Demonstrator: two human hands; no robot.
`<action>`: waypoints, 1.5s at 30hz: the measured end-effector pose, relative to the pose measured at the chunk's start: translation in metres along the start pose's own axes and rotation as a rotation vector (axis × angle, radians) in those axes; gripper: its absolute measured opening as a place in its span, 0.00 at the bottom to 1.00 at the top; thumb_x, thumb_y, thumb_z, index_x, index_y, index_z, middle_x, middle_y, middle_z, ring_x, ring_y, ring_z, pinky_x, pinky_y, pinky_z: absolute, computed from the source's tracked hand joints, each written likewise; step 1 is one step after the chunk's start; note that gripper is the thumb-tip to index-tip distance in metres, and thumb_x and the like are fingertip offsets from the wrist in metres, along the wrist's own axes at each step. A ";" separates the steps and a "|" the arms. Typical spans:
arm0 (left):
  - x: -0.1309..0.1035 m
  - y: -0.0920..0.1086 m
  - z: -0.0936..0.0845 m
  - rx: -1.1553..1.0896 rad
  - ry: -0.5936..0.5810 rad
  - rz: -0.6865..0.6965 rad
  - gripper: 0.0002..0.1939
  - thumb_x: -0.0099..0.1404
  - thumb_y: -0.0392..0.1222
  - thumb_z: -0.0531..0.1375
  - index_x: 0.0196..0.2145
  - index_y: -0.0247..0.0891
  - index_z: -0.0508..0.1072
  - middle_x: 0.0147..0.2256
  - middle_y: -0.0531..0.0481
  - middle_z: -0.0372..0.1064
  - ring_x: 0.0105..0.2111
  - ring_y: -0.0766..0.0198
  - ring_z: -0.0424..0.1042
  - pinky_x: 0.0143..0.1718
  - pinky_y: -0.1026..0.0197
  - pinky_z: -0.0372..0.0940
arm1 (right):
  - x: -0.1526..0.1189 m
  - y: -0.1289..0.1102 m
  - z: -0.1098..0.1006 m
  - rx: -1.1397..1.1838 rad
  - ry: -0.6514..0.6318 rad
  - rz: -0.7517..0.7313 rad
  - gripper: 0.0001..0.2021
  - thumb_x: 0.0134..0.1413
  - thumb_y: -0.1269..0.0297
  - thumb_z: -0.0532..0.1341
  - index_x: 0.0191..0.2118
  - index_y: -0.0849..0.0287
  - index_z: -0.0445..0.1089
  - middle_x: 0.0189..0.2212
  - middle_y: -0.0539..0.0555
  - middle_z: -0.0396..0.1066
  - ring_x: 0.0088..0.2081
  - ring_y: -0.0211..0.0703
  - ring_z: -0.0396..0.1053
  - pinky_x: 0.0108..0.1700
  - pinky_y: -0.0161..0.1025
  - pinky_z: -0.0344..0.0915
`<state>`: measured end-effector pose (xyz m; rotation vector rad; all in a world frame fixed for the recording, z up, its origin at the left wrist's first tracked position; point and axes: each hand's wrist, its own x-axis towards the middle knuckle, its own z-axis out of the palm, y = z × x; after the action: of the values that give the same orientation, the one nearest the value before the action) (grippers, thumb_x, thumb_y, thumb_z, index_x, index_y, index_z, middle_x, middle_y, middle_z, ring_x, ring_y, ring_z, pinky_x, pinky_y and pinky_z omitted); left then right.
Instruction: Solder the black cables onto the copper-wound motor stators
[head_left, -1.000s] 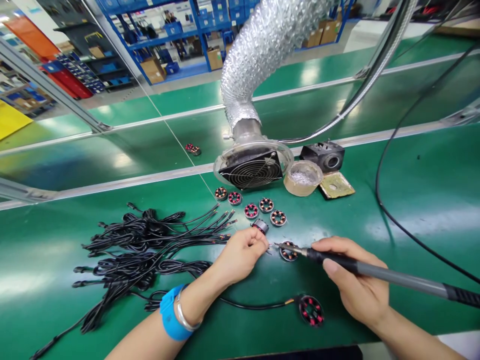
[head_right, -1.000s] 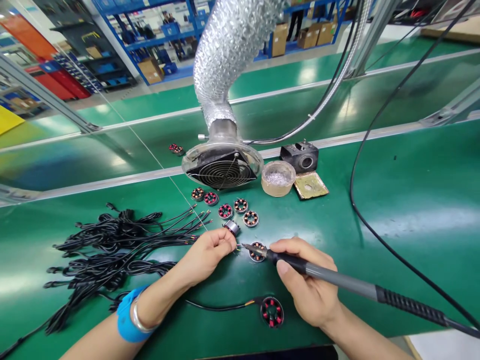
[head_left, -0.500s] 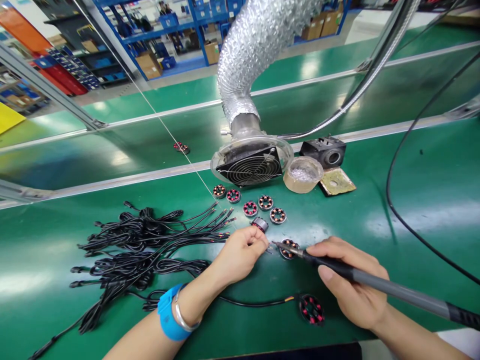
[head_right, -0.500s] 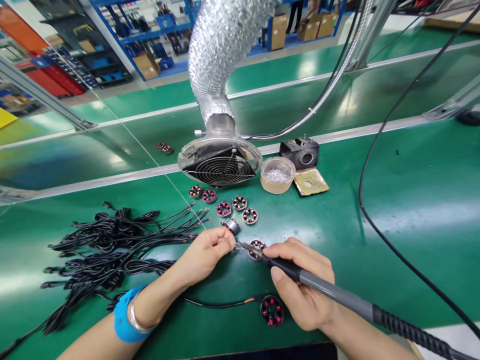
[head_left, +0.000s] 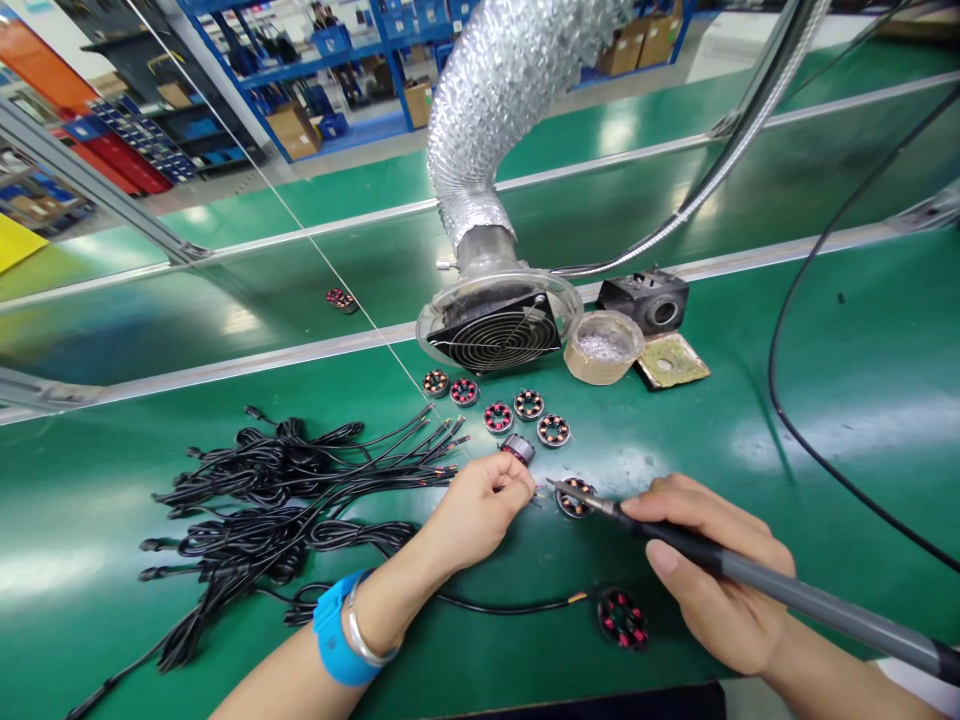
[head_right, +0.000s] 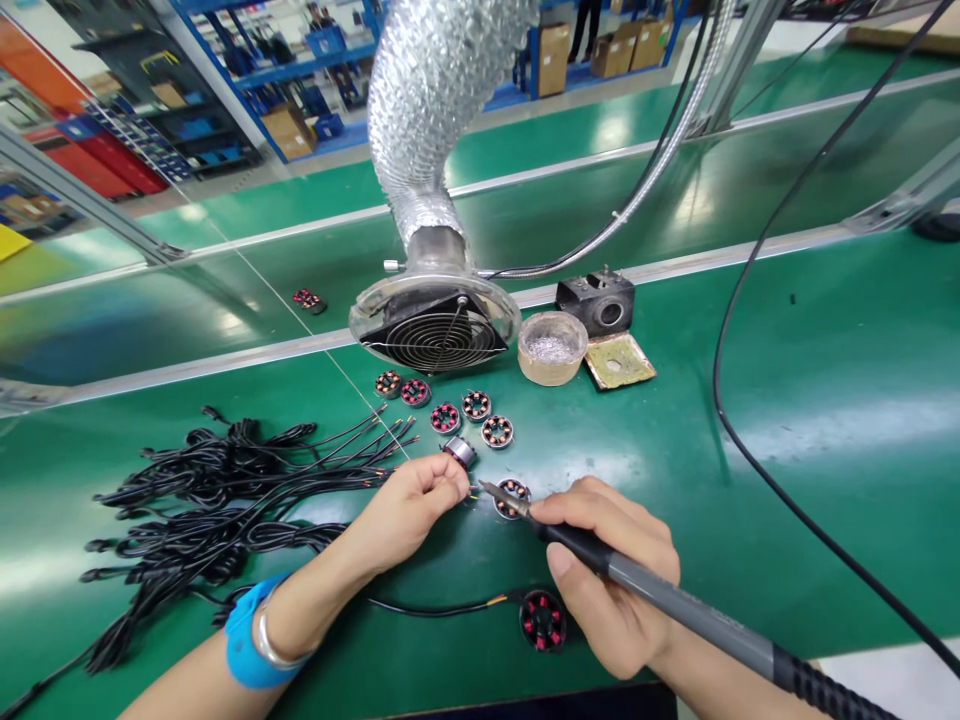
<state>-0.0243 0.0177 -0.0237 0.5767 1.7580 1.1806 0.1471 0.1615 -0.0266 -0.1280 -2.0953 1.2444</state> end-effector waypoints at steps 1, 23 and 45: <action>0.000 0.000 0.000 0.002 0.001 -0.004 0.11 0.59 0.46 0.56 0.25 0.37 0.65 0.21 0.59 0.52 0.21 0.70 0.49 0.24 0.65 0.46 | 0.000 0.000 0.000 0.002 -0.002 0.005 0.14 0.52 0.75 0.57 0.44 0.57 0.71 0.28 0.50 0.69 0.25 0.38 0.66 0.26 0.36 0.61; 0.000 -0.006 -0.010 0.019 -0.127 -0.061 0.24 0.57 0.65 0.61 0.27 0.39 0.67 0.26 0.54 0.59 0.29 0.62 0.57 0.32 0.63 0.56 | 0.033 0.001 0.027 -0.353 -0.190 -0.072 0.14 0.61 0.68 0.50 0.43 0.53 0.73 0.28 0.46 0.71 0.28 0.35 0.72 0.34 0.30 0.69; -0.011 -0.013 0.007 -0.032 -0.076 -0.017 0.11 0.65 0.46 0.54 0.27 0.38 0.64 0.21 0.57 0.59 0.22 0.69 0.53 0.26 0.65 0.49 | 0.014 0.026 0.042 -0.193 -0.230 -0.220 0.14 0.58 0.76 0.57 0.47 0.55 0.68 0.32 0.51 0.75 0.29 0.39 0.75 0.33 0.33 0.72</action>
<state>-0.0119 0.0067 -0.0318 0.5794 1.6741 1.1581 0.1047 0.1506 -0.0531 0.1637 -2.3529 0.9626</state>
